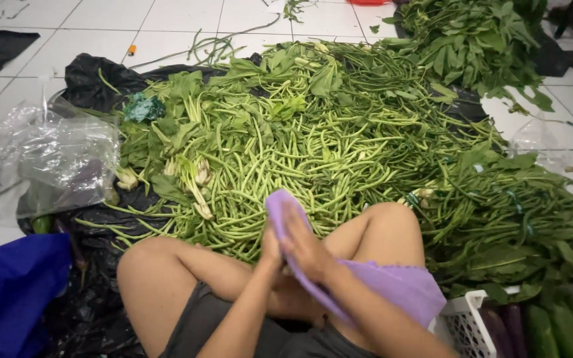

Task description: The person is sitting on the floor wiping individual cucumbers and eggplants with a purple cloth before placing them into a plastic crate.

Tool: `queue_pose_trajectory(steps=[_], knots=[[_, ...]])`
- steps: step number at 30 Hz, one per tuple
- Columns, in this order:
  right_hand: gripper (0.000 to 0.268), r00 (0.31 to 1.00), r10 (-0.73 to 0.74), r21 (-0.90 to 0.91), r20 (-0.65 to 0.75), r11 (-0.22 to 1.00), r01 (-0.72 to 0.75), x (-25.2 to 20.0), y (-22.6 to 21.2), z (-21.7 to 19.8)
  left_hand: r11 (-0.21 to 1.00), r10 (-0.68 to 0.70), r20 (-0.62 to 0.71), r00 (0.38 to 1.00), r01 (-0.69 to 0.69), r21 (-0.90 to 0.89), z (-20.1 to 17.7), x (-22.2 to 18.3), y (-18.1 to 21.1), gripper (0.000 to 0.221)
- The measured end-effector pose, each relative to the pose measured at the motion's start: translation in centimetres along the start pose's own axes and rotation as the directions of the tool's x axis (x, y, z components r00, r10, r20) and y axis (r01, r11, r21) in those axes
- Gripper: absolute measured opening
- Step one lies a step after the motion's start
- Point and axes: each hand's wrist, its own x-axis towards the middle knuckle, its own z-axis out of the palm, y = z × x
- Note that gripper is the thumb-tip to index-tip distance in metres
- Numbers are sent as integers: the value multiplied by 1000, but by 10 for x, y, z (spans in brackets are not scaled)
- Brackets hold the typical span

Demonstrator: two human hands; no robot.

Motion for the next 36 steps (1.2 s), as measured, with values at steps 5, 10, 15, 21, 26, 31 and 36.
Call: queue_pose_trajectory(steps=[5,10,15,21,26,31,36], knots=[[60,989,-133,-127,60,982,140,-6,3,1,974,86,100,991,-104,199,14,-12,-2,51],[56,984,76,76,-159,995,-65,20,61,-19,989,122,196,973,-103,-102,36,-55,22,59],[46,861,447,191,-241,892,-410,27,96,-16,977,139,175,975,-106,-186,40,-60,29,62],[74,946,313,-15,79,950,-313,-14,25,14,946,269,-41,962,-272,-176,36,7,-30,50],[67,990,100,-26,97,995,-98,-17,-19,-5,964,224,36,974,-216,-158,34,-21,-34,53],[67,896,428,305,-122,875,-376,17,42,-27,982,170,178,969,-152,-109,34,-51,-15,60],[69,921,366,152,-130,926,-346,20,16,-17,980,126,100,987,-108,-169,22,-77,62,55]])
